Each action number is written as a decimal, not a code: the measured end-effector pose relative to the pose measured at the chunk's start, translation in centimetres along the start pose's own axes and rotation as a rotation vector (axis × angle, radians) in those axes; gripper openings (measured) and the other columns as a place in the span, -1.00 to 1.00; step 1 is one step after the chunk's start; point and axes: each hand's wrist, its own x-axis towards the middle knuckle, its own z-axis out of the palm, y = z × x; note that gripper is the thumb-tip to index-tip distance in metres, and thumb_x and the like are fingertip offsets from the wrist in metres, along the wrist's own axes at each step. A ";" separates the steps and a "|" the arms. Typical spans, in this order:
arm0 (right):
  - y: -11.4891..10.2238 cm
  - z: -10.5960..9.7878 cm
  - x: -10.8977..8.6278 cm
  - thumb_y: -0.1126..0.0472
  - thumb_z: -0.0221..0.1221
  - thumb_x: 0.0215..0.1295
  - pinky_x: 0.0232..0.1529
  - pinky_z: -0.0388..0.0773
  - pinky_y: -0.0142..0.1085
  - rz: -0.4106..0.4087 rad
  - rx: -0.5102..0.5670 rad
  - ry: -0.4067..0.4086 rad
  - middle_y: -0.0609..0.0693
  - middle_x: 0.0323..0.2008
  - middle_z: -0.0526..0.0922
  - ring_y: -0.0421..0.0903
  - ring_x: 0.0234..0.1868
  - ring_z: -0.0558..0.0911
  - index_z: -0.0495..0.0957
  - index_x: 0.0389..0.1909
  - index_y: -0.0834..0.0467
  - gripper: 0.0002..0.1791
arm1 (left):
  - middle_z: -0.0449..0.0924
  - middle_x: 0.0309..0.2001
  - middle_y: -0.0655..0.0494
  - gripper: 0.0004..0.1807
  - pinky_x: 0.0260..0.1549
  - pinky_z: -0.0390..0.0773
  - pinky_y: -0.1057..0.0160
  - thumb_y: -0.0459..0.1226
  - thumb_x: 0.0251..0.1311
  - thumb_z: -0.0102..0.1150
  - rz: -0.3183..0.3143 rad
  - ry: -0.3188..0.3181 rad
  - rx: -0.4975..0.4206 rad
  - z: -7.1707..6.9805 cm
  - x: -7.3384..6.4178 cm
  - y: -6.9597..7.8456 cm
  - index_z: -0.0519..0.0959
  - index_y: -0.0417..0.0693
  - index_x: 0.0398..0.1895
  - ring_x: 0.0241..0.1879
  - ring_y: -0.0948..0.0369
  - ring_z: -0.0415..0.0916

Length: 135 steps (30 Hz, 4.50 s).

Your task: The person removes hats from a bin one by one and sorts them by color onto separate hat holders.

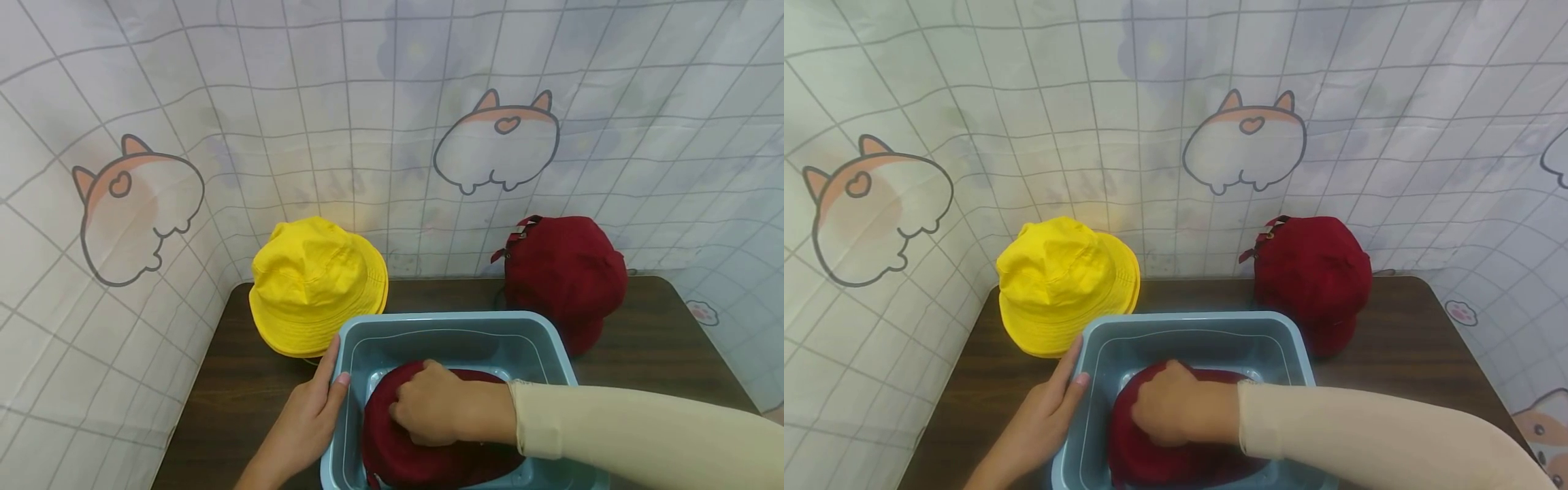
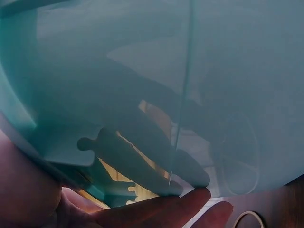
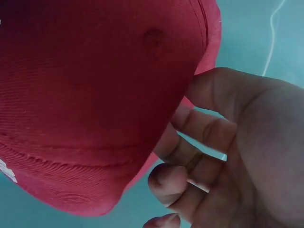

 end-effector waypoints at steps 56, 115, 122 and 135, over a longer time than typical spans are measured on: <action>4.9 -8.9 -13.8 0.01 0.25 0.42 -0.29 0.46 -0.34 0.159 0.071 0.731 -0.26 -0.25 0.60 -0.34 -0.23 0.49 0.63 -0.11 -0.08 -0.87 | 0.39 0.46 -0.08 -0.32 0.10 0.64 -0.06 -0.05 0.62 -0.14 0.031 0.035 0.101 0.1 0.0 0.0 -0.09 0.25 0.68 0.08 0.14 0.63; 20.9 -5.3 -21.6 0.27 0.21 0.40 -0.39 0.58 0.17 0.766 0.000 0.664 0.26 -0.28 0.69 0.18 -0.30 0.60 0.63 -0.09 0.28 -0.82 | 0.45 0.42 -0.09 -0.31 -0.01 0.69 0.04 0.01 0.62 -0.17 0.035 0.026 0.087 0.1 -0.1 -0.1 -0.13 0.29 0.68 0.06 0.11 0.65; 20.4 -3.4 -22.2 0.26 0.23 0.37 -0.37 0.61 0.17 0.789 0.037 0.649 0.25 -0.28 0.69 0.15 -0.32 0.59 0.63 -0.07 0.29 -0.79 | 0.46 0.41 -0.08 -0.32 0.01 0.69 0.04 -0.05 0.62 -0.15 0.032 0.026 0.088 0.1 -0.1 -0.1 -0.13 0.29 0.68 0.06 0.11 0.64; 19.4 -0.1 -22.2 0.31 0.33 0.22 -0.37 0.62 0.14 0.704 0.029 0.714 0.21 -0.28 0.70 0.13 -0.33 0.64 0.61 -0.09 0.28 -0.75 | 0.46 0.40 -0.09 -0.31 -0.01 0.70 0.07 -0.01 0.62 -0.16 0.024 0.020 0.081 0.0 0.0 -0.1 -0.14 0.29 0.68 0.04 0.11 0.65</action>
